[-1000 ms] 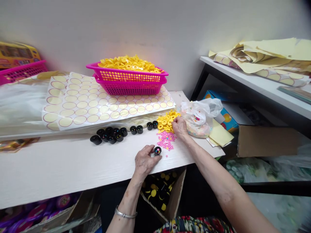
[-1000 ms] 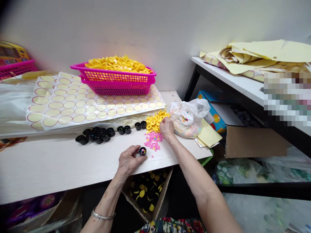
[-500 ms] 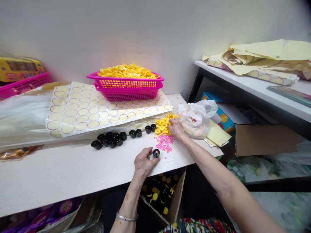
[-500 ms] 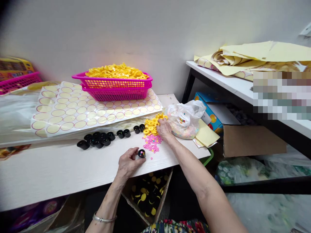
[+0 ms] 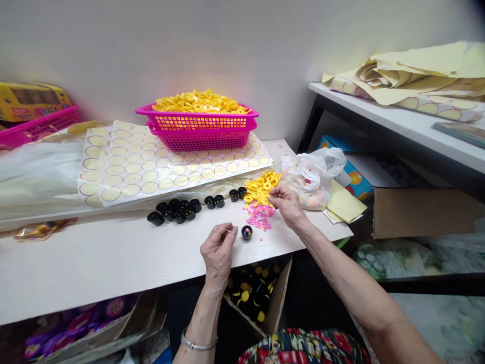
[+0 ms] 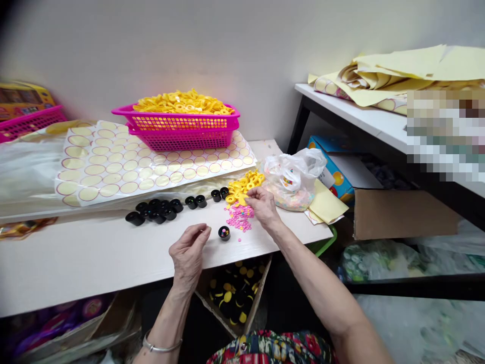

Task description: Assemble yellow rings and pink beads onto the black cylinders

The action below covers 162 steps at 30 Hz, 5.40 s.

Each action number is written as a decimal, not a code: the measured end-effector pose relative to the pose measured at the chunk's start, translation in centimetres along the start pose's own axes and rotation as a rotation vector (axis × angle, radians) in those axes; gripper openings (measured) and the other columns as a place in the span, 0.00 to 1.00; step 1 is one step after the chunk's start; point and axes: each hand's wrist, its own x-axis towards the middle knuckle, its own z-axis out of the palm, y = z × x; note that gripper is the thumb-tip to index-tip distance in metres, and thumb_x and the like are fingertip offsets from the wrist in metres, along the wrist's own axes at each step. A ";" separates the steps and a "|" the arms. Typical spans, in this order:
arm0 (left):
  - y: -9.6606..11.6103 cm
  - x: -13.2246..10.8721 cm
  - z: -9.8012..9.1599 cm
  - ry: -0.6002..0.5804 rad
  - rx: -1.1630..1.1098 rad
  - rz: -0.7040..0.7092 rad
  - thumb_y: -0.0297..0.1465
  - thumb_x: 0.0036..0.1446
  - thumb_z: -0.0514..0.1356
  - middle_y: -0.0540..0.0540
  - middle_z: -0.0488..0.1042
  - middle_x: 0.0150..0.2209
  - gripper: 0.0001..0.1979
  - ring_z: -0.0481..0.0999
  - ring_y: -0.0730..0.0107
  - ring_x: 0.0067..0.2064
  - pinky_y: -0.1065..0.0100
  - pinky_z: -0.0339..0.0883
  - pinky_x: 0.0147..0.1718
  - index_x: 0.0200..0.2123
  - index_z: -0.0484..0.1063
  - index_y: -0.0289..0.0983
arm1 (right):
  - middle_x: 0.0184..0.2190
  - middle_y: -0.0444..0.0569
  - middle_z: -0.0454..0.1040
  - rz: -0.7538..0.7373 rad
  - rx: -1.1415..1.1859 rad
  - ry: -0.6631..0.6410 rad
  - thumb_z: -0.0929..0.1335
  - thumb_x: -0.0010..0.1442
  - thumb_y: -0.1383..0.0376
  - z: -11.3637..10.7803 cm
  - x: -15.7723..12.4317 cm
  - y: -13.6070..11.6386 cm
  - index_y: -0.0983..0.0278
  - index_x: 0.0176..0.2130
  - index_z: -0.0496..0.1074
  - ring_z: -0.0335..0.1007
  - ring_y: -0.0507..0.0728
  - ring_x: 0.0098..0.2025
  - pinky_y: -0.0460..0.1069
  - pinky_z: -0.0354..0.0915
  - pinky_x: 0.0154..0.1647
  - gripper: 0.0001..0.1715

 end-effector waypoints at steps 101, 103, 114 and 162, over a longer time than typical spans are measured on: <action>1.0 -4.5 0.1 -0.591 0.179 0.091 0.20 0.33 0.64 0.47 0.71 0.27 0.19 0.65 0.60 0.43 0.60 0.62 0.44 0.33 0.79 0.41 | 0.27 0.47 0.73 0.686 0.559 -0.707 0.73 0.45 0.54 -1.0 -9.9 2.5 0.70 0.34 0.71 0.70 0.51 0.29 0.47 0.69 0.29 0.23; 1.1 -4.9 0.3 -0.650 0.209 0.117 0.20 0.33 0.62 0.47 0.72 0.28 0.20 0.64 0.59 0.45 0.60 0.62 0.45 0.33 0.78 0.41 | 0.27 0.47 0.72 0.674 0.535 -0.771 0.75 0.43 0.57 -1.7 -9.8 2.9 0.71 0.34 0.71 0.69 0.49 0.27 0.44 0.67 0.27 0.23; 1.6 -6.0 1.3 -0.795 0.256 0.349 0.19 0.36 0.58 0.51 0.75 0.30 0.14 0.66 0.65 0.41 0.56 0.54 0.52 0.28 0.74 0.38 | 0.25 0.44 0.71 0.549 0.405 -0.840 0.77 0.34 0.67 -3.1 -9.9 3.2 0.72 0.33 0.74 0.65 0.48 0.25 0.42 0.61 0.26 0.23; 0.9 -7.2 0.0 -0.863 0.328 0.333 0.20 0.36 0.59 0.48 0.74 0.30 0.12 0.64 0.61 0.44 0.57 0.59 0.47 0.28 0.75 0.38 | 0.35 0.46 0.74 0.613 0.372 -0.835 0.76 0.30 0.74 -2.4 -12.3 3.2 0.68 0.42 0.73 0.69 0.50 0.34 0.44 0.64 0.35 0.34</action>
